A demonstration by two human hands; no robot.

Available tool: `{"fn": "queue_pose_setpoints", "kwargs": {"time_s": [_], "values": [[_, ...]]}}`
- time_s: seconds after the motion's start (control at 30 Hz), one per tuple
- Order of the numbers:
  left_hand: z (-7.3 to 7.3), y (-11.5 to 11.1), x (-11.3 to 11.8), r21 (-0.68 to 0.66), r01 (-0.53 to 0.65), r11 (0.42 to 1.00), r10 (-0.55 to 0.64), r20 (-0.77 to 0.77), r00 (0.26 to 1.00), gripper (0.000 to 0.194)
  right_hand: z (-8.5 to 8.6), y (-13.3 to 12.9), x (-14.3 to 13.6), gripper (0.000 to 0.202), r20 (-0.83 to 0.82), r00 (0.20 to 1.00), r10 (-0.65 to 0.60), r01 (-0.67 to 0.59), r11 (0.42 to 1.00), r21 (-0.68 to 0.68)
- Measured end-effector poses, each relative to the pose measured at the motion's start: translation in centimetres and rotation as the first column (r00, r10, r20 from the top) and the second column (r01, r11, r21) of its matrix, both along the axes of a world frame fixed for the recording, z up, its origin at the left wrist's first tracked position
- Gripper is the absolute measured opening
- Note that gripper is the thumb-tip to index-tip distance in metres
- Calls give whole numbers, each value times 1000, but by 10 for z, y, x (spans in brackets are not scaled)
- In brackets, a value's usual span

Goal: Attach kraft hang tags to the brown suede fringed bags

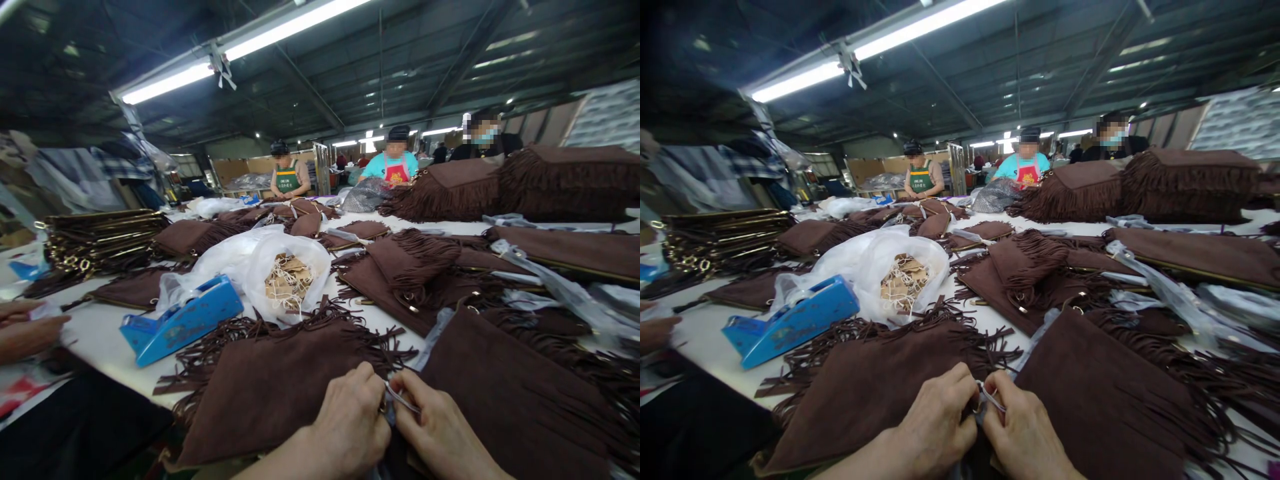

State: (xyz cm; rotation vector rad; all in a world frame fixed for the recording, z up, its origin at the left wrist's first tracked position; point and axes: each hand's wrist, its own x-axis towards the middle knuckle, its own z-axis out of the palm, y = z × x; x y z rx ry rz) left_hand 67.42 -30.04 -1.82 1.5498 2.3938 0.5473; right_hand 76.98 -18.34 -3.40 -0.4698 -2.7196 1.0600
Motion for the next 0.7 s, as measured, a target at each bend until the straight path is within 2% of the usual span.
{"fn": "queue_pose_setpoints", "kwargs": {"time_s": [0.17, 0.27, 0.33, 0.47, 0.57, 0.7], "values": [[-1, 5, -9, 68, -47, 997, 38, 135, 990, 18, -10, 0, 4, 23, -169, 984, 52, -45, 998, 44], [5, 8, -17, 95, -96, 991, 64, 296, 953, 22, -15, 2, 3, 26, -251, 962, 111, -82, 989, 125], [7, 9, -23, 83, -123, 989, 74, 441, 895, 24, -15, 2, 2, 25, -285, 953, 106, -73, 990, 124], [6, 10, -37, 7, -142, 990, 99, 687, 720, 27, -10, -1, 0, 25, -311, 946, 96, -104, 995, -8], [6, 10, -44, 24, -102, 994, 49, 756, 653, 27, -9, -1, 0, 25, -263, 950, 168, -177, 984, -10], [9, 11, -48, 42, -96, 994, 18, 834, 551, 23, -12, 2, 2, 21, -282, 940, 194, -190, 981, 39]]}}
